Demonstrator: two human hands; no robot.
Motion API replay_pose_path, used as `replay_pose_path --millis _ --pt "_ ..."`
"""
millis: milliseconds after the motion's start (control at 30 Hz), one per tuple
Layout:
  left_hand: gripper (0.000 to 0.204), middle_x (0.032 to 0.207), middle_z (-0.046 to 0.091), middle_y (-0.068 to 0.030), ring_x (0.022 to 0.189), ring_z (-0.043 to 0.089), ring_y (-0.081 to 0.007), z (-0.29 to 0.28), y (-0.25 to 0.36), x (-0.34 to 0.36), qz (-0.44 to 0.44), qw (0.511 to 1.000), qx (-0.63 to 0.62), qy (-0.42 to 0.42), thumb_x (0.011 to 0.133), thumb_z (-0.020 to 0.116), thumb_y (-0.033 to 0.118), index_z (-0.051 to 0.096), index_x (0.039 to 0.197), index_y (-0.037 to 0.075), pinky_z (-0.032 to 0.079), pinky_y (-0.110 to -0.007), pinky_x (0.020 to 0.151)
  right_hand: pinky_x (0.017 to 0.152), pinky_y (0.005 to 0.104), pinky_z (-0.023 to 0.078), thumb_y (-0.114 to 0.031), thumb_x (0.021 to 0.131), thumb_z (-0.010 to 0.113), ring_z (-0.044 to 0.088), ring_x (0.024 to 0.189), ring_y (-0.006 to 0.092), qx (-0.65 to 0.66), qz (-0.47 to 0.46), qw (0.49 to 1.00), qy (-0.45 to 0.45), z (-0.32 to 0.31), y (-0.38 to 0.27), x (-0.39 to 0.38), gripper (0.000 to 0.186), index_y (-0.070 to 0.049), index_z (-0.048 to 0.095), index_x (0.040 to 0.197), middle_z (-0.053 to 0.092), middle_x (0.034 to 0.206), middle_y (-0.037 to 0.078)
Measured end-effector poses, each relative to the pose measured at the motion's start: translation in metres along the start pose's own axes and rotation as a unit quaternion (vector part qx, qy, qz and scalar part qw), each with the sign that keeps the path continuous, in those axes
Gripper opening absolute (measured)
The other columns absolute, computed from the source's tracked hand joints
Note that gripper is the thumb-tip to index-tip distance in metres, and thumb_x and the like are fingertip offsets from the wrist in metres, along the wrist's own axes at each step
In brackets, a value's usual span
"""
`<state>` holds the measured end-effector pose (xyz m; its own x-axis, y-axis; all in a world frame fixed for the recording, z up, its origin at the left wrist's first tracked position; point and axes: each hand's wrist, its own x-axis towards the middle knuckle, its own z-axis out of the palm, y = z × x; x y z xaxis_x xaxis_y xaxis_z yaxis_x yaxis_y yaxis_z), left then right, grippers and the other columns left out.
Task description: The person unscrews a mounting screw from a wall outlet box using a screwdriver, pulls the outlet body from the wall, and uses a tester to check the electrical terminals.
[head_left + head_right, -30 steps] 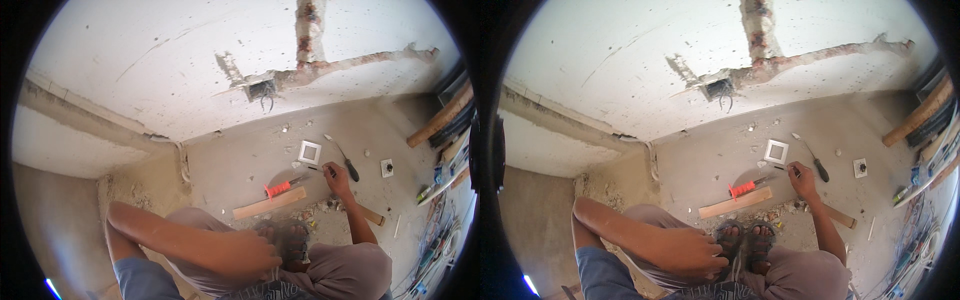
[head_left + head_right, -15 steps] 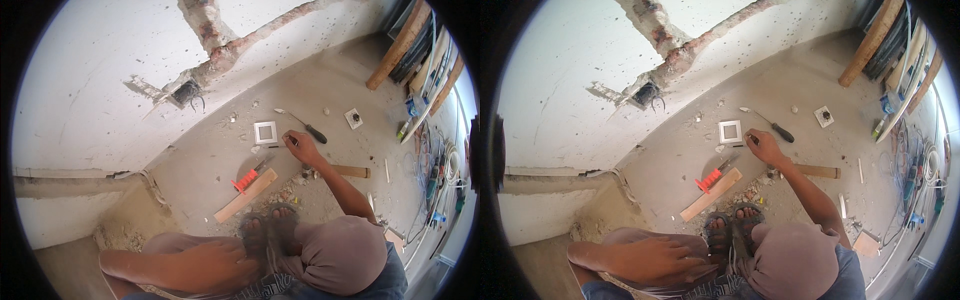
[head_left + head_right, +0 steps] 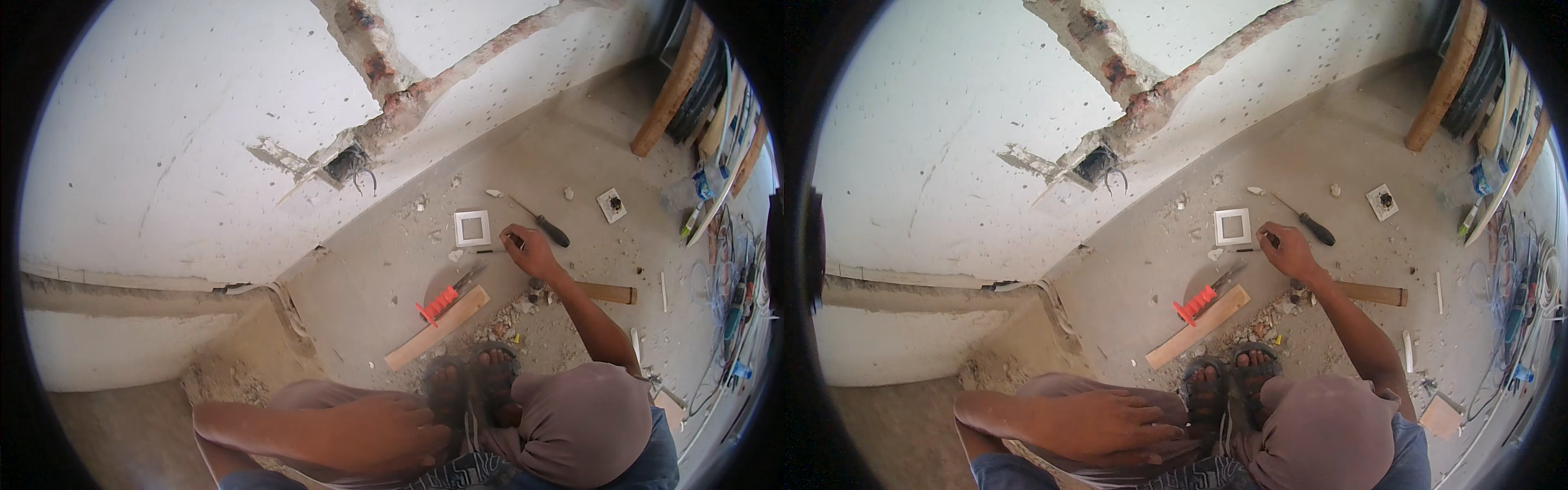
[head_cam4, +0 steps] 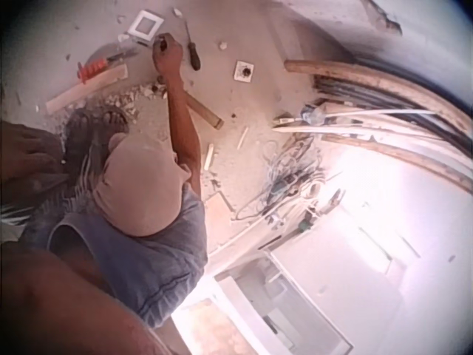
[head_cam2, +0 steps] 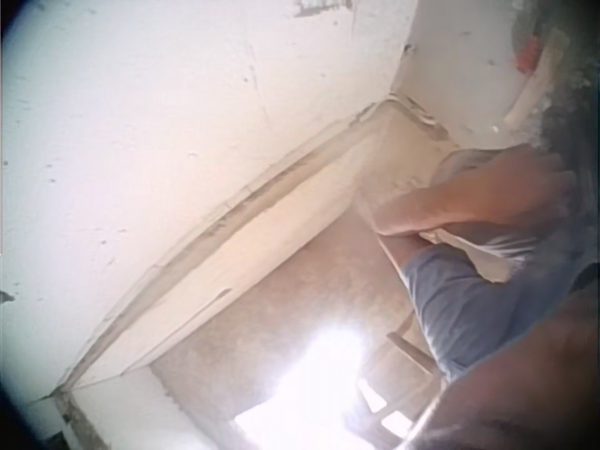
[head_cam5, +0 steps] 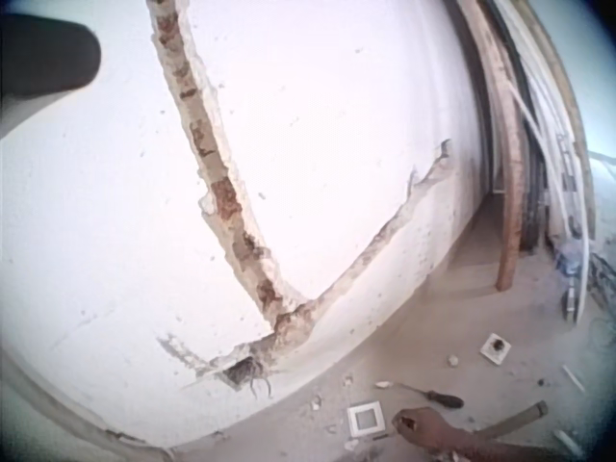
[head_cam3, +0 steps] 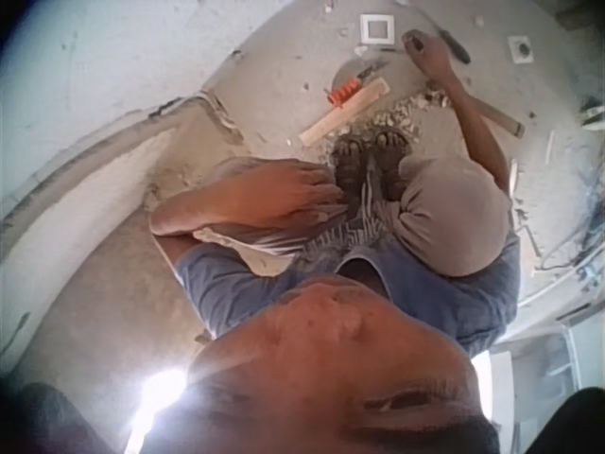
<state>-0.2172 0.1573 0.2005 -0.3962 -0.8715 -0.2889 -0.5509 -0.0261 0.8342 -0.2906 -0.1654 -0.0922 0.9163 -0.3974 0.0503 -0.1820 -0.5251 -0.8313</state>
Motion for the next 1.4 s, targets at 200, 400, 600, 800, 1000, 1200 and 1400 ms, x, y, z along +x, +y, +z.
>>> replay_pose_path --millis 200,400,600,800,1000,1200,1400 --pt "0.021 0.091 0.056 -0.0127 0.089 0.058 -0.0302 -0.004 0.001 0.003 0.003 1.0 0.005 -0.014 0.098 0.053 0.024 0.052 0.104 0.005 0.048 -0.042 0.081 0.06 0.0378 0.049 -0.012 0.09 0.061 0.064 0.063 0.0284 0.006 -0.004 1.0 0.008 0.001 0.005 -0.002 0.012 -0.002 0.063 0.095 0.065 0.074 0.016" --pt "0.026 0.1 0.057 -0.0141 0.099 0.058 -0.03 -0.012 0.006 0.007 -0.015 0.999 -0.004 -0.041 0.099 0.051 0.025 0.054 0.114 0.004 0.048 -0.041 0.088 0.059 0.0398 0.047 -0.014 0.091 0.061 0.062 0.061 0.0293 0.019 -0.013 1.0 0.01 0.004 0.007 -0.002 0.012 -0.002 0.063 0.093 0.063 0.071 0.016" --pt "0.04 0.098 0.057 -0.0163 0.094 0.061 -0.0322 -0.013 0.007 0.008 -0.004 0.999 0.012 -0.044 0.103 0.047 0.033 0.052 0.129 0.003 0.051 -0.041 0.084 0.057 0.0415 0.045 -0.016 0.09 0.063 0.06 0.059 0.0317 0.014 -0.034 0.999 0.02 0.007 0.012 -0.003 0.013 -0.003 0.062 0.091 0.062 0.068 0.016" --pt "0.037 0.12 0.056 -0.0174 0.119 0.053 -0.0321 -0.02 0.012 0.011 -0.057 0.993 -0.029 -0.1 0.099 0.05 0.022 0.051 0.13 0.0 0.044 -0.041 0.102 0.056 0.0423 0.045 -0.017 0.089 0.064 0.059 0.058 0.0326 0.008 -0.022 1.0 0.019 0.011 0.017 -0.002 0.014 -0.003 0.064 0.091 0.061 0.065 0.016" --pt "0.041 0.101 0.059 -0.0177 0.096 0.061 -0.0349 -0.018 0.007 0.008 -0.008 0.999 0.006 -0.033 0.103 0.046 0.034 0.051 0.129 0.002 0.051 -0.042 0.086 0.057 0.042 0.045 -0.016 0.089 0.063 0.06 0.059 0.0325 0.018 -0.014 1.0 0.013 0.01 0.013 0.002 0.013 -0.003 0.063 0.091 0.061 0.067 0.016" --pt "0.04 0.106 0.058 -0.0192 0.1 0.061 -0.0363 -0.019 0.006 0.01 -0.029 0.998 -0.014 -0.062 0.104 0.045 0.033 0.05 0.128 0.002 0.05 -0.043 0.089 0.058 0.0409 0.045 -0.015 0.089 0.062 0.06 0.061 0.032 0.031 -0.017 0.999 0.028 0.005 0.016 0.001 0.012 -0.003 0.063 0.092 0.062 0.07 0.017" --pt "0.041 0.114 0.057 -0.0201 0.105 0.06 -0.0364 -0.012 0.003 0.008 -0.033 0.997 -0.013 -0.066 0.103 0.046 0.033 0.049 0.129 0.002 0.049 -0.044 0.093 0.06 0.0407 0.047 -0.015 0.09 0.061 0.061 0.063 0.0324 0.022 -0.012 0.999 0.023 -0.002 0.011 0.002 0.013 -0.002 0.062 0.094 0.063 0.072 0.018"
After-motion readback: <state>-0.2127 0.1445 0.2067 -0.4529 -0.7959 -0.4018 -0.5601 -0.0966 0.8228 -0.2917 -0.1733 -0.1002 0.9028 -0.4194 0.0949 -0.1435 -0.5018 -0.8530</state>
